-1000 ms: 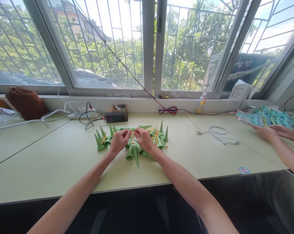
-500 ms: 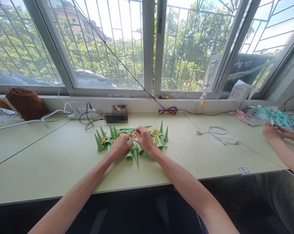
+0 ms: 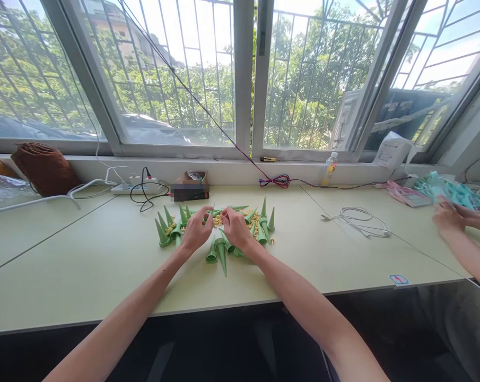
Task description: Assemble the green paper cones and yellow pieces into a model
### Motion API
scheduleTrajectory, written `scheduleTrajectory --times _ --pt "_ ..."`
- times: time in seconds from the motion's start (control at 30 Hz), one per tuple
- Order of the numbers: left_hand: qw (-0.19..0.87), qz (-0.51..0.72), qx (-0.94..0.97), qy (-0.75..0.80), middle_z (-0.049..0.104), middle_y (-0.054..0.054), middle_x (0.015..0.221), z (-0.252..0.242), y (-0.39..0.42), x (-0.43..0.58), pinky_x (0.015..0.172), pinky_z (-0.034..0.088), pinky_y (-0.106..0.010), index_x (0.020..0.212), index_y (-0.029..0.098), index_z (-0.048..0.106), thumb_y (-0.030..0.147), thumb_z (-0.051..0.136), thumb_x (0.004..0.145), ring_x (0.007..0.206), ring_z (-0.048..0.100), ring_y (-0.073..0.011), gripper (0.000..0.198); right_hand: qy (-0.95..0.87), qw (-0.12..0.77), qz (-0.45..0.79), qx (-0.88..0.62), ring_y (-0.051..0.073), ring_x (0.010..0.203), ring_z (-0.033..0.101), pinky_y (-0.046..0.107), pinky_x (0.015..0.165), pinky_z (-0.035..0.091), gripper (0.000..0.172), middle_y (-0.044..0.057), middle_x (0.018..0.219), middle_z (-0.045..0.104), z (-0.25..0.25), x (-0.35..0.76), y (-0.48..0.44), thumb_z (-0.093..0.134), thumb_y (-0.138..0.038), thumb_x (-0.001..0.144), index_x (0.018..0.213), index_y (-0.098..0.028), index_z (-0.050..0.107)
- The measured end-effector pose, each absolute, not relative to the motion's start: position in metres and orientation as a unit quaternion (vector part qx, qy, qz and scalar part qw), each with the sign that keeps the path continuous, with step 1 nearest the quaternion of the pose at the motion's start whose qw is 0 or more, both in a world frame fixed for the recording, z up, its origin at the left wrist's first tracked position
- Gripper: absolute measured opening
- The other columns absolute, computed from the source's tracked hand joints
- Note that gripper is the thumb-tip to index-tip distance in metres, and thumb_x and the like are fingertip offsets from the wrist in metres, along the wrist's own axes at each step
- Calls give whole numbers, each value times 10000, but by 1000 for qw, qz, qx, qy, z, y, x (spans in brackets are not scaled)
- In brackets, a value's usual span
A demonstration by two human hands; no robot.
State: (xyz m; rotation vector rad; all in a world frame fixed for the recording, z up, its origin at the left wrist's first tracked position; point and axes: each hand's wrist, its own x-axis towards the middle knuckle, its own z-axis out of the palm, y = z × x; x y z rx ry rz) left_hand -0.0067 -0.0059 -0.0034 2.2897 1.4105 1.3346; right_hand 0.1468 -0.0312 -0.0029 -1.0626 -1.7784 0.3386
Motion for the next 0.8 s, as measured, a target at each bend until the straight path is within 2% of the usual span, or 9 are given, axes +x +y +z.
scheduleTrajectory --times 0.27,0.8 --pt "61 431 777 455 548 -55 830 -4 -7 -7 711 438 -288 938 194 687 243 398 921 712 542 -169 294 -760 481 136 -414 132 636 532 229 635 401 218 22 726 619 -3 145 -34 435 -236 937 946 -153 636" --pt "51 454 754 472 549 -59 839 -3 -8 -7 728 452 -304 927 187 688 228 443 901 713 557 -176 250 -753 476 123 -437 123 577 504 236 620 401 248 13 658 621 -1 143 -36 476 -218 873 914 -146 710"
